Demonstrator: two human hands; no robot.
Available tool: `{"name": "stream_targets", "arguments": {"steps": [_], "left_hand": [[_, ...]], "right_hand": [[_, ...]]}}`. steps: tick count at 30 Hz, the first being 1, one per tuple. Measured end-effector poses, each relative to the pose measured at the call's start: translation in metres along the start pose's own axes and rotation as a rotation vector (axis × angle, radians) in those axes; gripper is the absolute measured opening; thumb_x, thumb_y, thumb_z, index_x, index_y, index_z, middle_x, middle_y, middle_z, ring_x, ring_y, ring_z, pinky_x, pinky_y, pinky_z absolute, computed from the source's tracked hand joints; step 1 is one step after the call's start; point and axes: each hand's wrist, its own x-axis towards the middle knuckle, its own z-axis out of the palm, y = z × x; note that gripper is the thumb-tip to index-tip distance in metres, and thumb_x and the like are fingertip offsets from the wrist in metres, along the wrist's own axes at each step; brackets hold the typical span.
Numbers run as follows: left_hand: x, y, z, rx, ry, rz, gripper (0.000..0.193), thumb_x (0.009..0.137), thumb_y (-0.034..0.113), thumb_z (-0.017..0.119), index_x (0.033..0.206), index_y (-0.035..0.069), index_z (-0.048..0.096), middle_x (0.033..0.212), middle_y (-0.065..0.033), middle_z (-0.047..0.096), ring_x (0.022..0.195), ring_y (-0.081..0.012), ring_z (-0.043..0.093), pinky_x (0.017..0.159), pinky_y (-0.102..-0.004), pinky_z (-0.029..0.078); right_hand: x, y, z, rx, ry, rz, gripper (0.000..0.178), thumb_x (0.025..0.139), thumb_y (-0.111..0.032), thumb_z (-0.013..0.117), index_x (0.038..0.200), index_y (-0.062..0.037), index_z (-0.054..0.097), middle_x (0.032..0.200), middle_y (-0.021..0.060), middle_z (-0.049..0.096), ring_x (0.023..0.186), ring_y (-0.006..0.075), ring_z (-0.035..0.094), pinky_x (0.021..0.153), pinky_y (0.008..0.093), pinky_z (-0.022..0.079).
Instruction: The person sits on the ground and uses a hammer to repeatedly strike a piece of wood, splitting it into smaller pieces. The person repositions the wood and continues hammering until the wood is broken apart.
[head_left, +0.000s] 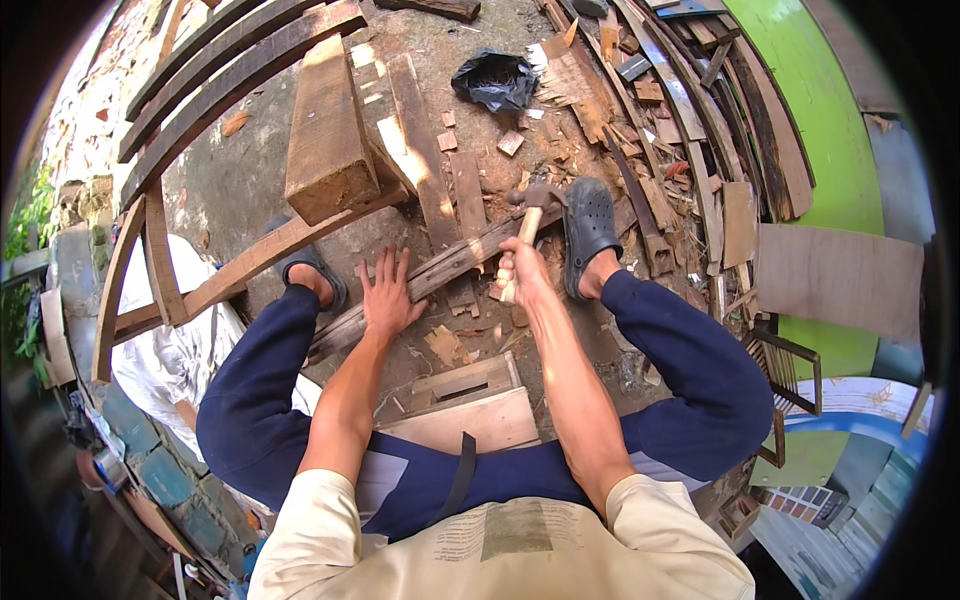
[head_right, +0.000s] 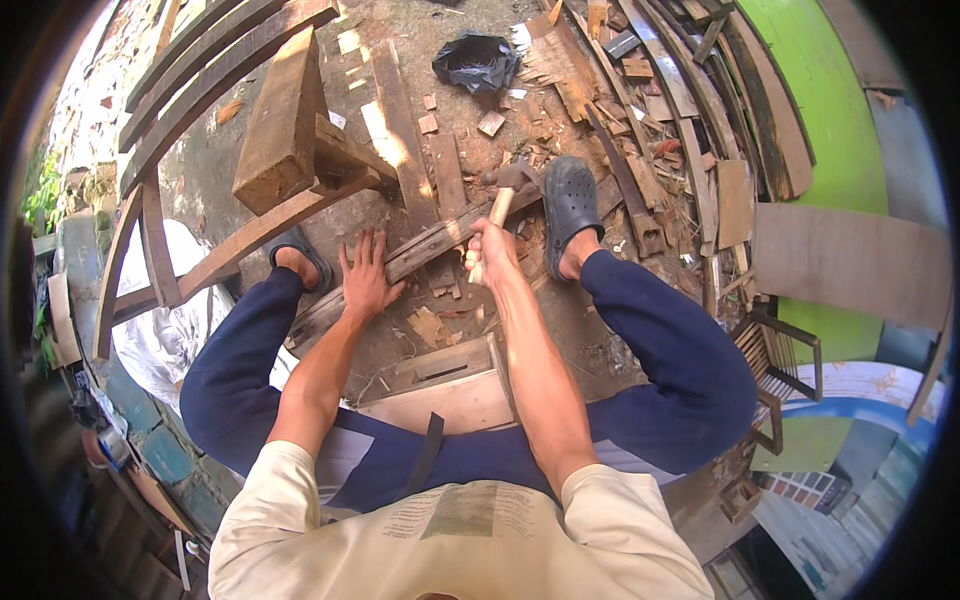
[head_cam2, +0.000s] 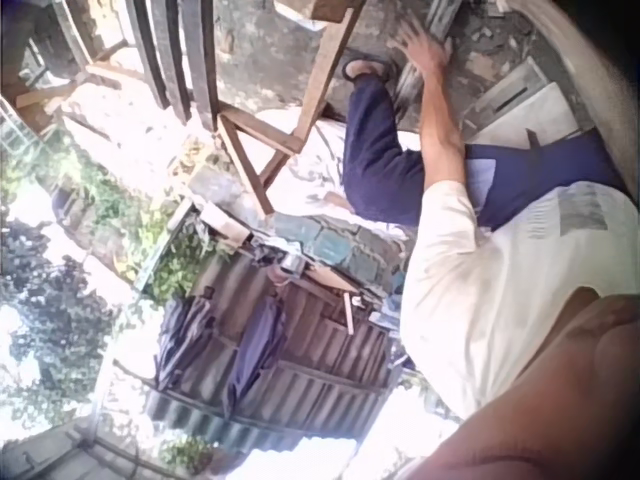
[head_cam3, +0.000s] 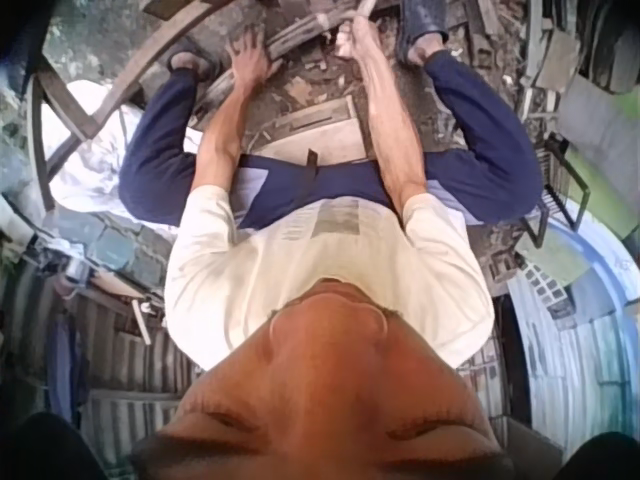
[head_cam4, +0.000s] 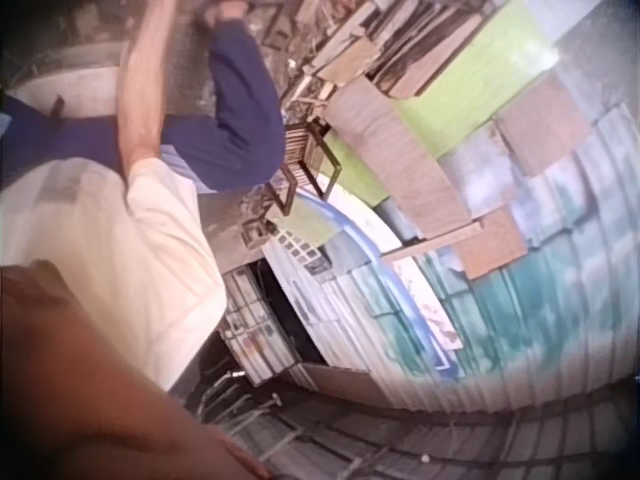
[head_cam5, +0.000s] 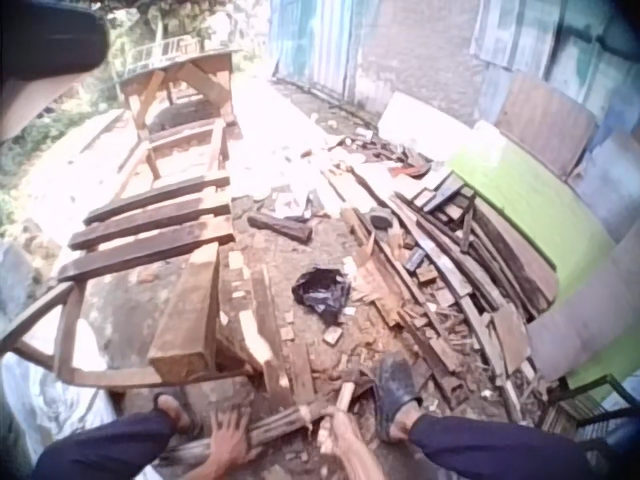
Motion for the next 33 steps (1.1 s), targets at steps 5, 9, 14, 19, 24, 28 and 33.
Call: {"name": "stream_targets", "arguments": {"steps": [5,9,14,19,24,28,33], "left_hand": [[-0.003,-0.003,0.006,0.015,0.022,-0.019,0.114,0.074,0.058,0.075,0.160,0.009,0.019,0.166,-0.0140,0.020,0.154,-0.0300,0.015,0.123,-0.0613,0.004],[-0.002,0.000,0.003,0.000,0.001,-0.010,0.114,0.074,0.059,0.075,0.160,0.010,0.019,0.166,-0.0137,0.020,0.155,-0.0291,0.014,0.123,-0.0612,0.004],[0.010,-0.002,-0.001,0.005,0.041,-0.025,0.115,0.073,0.058,0.076,0.160,0.010,0.018,0.165,-0.0134,0.021,0.155,-0.0286,0.014,0.123,-0.0605,0.005],[-0.006,-0.002,0.002,-0.031,0.000,-0.038,0.113,0.075,0.056,0.076,0.161,0.014,0.016,0.165,-0.0120,0.020,0.155,-0.0280,0.014,0.123,-0.0607,0.005],[-0.005,-0.002,0.005,-0.038,-0.007,-0.031,0.114,0.074,0.057,0.076,0.160,0.012,0.018,0.165,-0.0127,0.021,0.154,-0.0285,0.015,0.123,-0.0605,0.006],[0.002,0.004,-0.006,-0.032,0.006,-0.007,0.113,0.074,0.056,0.077,0.161,0.013,0.018,0.165,-0.0133,0.021,0.154,-0.0286,0.017,0.122,-0.0612,0.007],[0.000,-0.003,-0.001,-0.029,0.002,-0.040,0.114,0.073,0.058,0.076,0.160,0.010,0.019,0.165,-0.0133,0.022,0.154,-0.0291,0.016,0.123,-0.0606,0.006]], "right_hand": [[-0.057,-0.080,0.008,0.202,-0.018,-0.546,0.027,0.089,-0.022,0.062,0.073,-0.0110,0.043,0.054,-0.0011,0.040,0.041,0.0122,0.039,0.040,0.0318,0.037],[-0.031,-0.022,0.020,0.420,0.036,-0.761,0.024,0.088,-0.019,0.060,0.071,-0.0108,0.044,0.052,-0.0003,0.038,0.039,0.0129,0.039,0.040,0.0314,0.038],[-0.003,0.045,0.024,-0.180,-0.014,0.124,0.014,0.090,-0.016,0.059,0.087,-0.0084,0.047,0.055,-0.0021,0.038,0.042,0.0113,0.034,0.041,0.0290,0.032],[-0.057,-0.033,0.050,-0.043,0.031,-0.376,0.021,0.090,-0.018,0.060,0.078,-0.0087,0.046,0.055,-0.0013,0.040,0.041,0.0113,0.038,0.041,0.0307,0.036],[-0.040,-0.023,0.042,0.310,0.059,-0.819,0.026,0.091,-0.015,0.057,0.070,-0.0096,0.042,0.051,0.0012,0.039,0.039,0.0121,0.038,0.039,0.0312,0.035],[0.012,0.050,0.012,-0.268,0.115,0.089,0.014,0.089,-0.013,0.058,0.085,-0.0043,0.048,0.056,0.0021,0.043,0.042,0.0135,0.043,0.037,0.0321,0.037],[-0.041,-0.050,0.044,-0.110,0.071,-0.387,0.019,0.089,-0.015,0.061,0.084,-0.0032,0.048,0.057,-0.0002,0.044,0.041,0.0104,0.041,0.036,0.0295,0.036]]}}
